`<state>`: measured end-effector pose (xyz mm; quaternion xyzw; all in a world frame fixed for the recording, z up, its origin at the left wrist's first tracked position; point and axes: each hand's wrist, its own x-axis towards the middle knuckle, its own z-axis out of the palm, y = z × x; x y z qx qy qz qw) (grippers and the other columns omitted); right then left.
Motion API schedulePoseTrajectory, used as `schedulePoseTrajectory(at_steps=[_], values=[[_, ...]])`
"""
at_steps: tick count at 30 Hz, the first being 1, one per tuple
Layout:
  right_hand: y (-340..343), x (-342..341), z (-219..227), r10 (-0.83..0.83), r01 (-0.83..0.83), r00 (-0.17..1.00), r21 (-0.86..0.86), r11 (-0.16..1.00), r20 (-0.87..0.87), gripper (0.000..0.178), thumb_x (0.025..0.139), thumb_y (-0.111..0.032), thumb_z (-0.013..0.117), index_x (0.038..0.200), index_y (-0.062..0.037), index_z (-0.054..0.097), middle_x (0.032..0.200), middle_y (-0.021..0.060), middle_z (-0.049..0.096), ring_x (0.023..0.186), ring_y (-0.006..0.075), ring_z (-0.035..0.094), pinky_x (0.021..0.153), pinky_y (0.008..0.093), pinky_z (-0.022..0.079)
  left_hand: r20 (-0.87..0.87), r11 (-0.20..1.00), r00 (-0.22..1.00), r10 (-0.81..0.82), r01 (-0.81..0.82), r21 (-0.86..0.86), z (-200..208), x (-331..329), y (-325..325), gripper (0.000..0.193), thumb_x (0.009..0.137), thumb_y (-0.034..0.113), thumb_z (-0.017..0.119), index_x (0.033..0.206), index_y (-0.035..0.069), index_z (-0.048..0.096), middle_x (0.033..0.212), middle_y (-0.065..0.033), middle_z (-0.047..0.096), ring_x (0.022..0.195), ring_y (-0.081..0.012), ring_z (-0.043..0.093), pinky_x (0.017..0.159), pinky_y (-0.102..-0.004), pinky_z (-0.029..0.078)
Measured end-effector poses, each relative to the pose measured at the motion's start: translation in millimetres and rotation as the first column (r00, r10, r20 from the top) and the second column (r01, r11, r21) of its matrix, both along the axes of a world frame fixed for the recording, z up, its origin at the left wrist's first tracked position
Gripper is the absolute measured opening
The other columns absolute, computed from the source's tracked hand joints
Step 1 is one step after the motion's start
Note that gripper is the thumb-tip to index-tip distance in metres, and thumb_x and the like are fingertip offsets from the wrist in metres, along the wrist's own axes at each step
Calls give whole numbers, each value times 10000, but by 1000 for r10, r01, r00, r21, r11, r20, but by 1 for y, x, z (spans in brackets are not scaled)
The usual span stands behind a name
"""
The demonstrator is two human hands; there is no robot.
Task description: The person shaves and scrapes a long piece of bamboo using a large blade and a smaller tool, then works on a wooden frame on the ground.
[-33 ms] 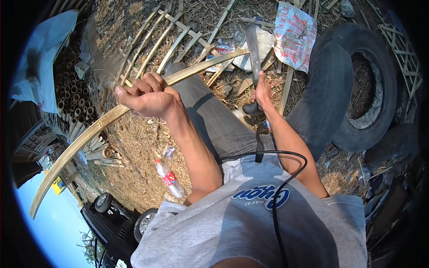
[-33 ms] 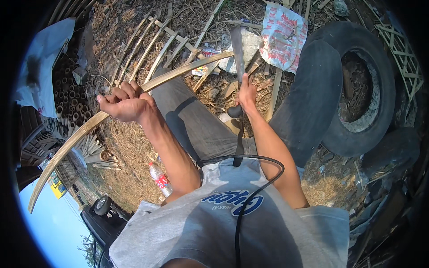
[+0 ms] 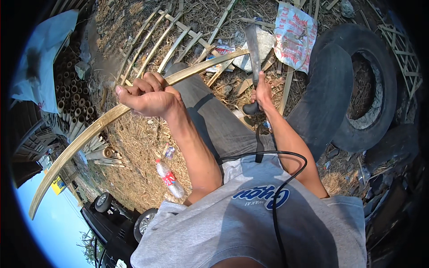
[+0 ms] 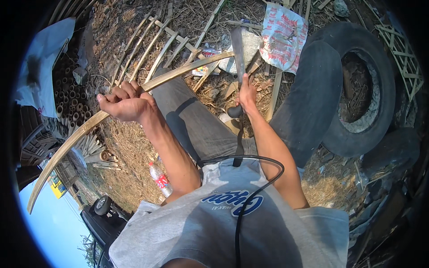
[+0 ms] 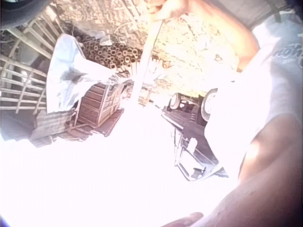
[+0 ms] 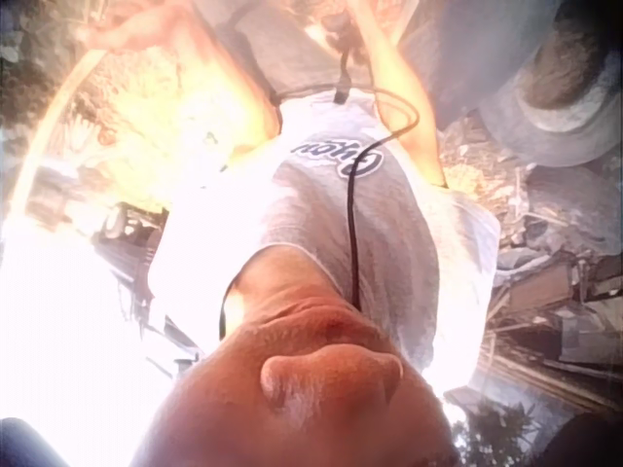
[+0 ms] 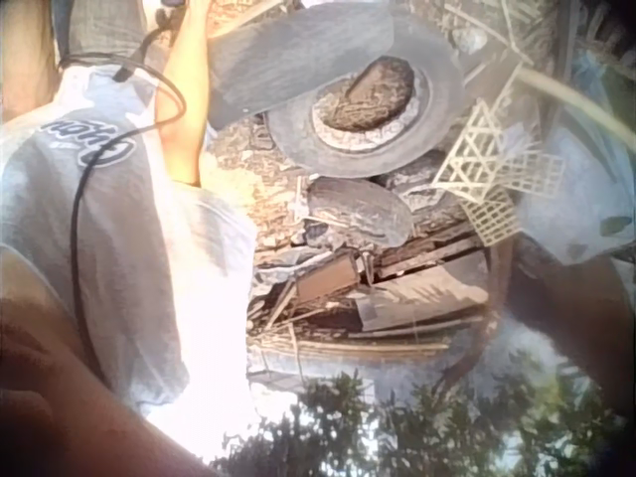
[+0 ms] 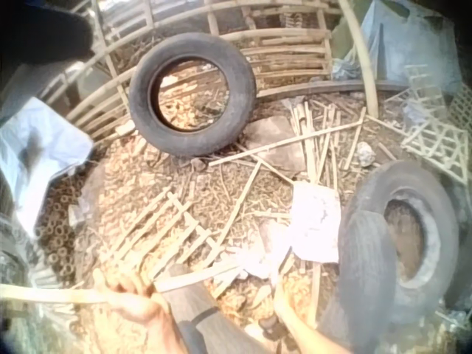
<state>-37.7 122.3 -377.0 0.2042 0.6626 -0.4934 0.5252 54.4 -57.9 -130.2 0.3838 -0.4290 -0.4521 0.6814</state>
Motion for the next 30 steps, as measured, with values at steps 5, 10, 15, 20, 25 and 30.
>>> schedulePoseTrajectory(at_steps=[5,10,15,20,25,30], values=[[1,0,1,-74,217,872,-247,944,484,644,953,-659,432,835,-26,438,508,19,356,362,151,389,356,356,361,21,995,997,-70,71,-66,-4,3,-4,482,1032,366,362,630,177,175,460,33,136,373,-77,115,354,-266,127],[-5,-2,16,346,-259,810,241,935,-474,746,979,-607,422,761,78,621,597,184,536,588,301,579,635,476,458,5,999,1000,-25,25,-28,-2,6,-4,504,1030,378,365,605,187,172,460,34,131,370,-80,131,350,-261,126],[-9,1,4,360,-265,786,252,931,-502,708,980,-584,441,778,78,588,626,198,540,627,330,575,701,504,445,10,999,1000,-24,24,-25,-3,7,3,531,1023,392,380,583,190,161,465,35,126,369,-81,128,344,-263,131],[-14,3,12,-80,121,958,-135,983,276,553,977,-661,355,819,-131,366,528,-61,245,380,89,252,362,292,300,7,995,999,-52,52,-89,7,-20,9,554,1009,382,430,568,185,157,453,34,122,364,-81,118,343,-262,126],[-5,-11,36,-43,155,906,-237,959,422,586,957,-683,384,806,-118,399,533,-59,286,383,75,277,375,284,307,-13,994,998,-53,52,-92,13,-34,8,580,994,367,480,553,192,146,447,46,121,366,-78,115,340,-269,115],[10,-22,38,211,-217,942,6,976,-262,598,947,-567,512,842,19,564,599,93,558,482,226,517,533,415,464,4,997,1000,-31,31,-76,18,-48,17,594,988,360,497,544,195,138,454,39,125,377,-78,120,365,-265,107]])
